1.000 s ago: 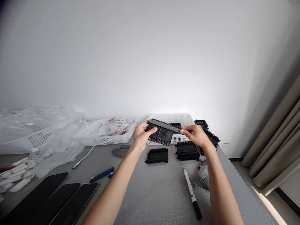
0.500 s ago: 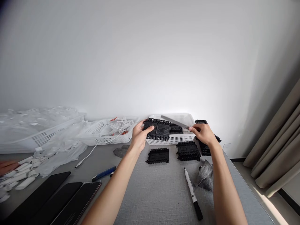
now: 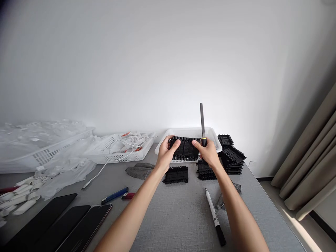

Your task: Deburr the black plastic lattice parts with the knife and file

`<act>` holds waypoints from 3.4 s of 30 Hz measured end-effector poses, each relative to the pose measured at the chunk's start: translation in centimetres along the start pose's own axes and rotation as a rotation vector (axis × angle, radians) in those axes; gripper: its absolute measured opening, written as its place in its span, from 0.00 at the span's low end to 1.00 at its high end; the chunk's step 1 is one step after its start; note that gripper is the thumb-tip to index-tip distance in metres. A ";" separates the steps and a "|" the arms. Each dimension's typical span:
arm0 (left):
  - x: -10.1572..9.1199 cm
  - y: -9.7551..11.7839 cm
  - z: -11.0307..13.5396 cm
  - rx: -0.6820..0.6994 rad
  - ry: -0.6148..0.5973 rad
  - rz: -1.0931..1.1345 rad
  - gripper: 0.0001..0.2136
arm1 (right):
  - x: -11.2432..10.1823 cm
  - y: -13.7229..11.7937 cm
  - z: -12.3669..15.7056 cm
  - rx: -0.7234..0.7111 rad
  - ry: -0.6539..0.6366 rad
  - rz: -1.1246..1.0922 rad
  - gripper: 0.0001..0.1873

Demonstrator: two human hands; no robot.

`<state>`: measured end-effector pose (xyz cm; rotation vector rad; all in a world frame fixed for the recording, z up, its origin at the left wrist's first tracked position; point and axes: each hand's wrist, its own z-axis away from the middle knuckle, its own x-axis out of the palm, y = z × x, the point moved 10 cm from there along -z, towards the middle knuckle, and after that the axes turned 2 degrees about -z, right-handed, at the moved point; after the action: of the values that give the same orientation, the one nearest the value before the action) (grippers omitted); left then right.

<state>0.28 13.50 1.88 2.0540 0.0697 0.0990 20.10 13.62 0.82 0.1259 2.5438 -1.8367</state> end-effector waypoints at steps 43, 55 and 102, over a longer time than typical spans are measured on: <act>0.5 -0.3 -0.4 -0.038 -0.071 0.045 0.19 | -0.5 -0.5 -0.3 0.020 -0.105 -0.345 0.24; 1.9 0.3 -0.1 -0.070 -0.218 0.214 0.21 | -3.9 -0.8 -0.7 -0.091 0.117 0.004 0.22; -0.7 1.3 -0.8 -0.087 -0.100 0.313 0.21 | -1.8 -1.1 -0.2 -0.248 -0.325 0.558 0.27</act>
<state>-0.52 13.56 3.41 1.9653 -0.3133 0.1895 21.85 13.33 2.04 0.4419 2.1879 -1.2194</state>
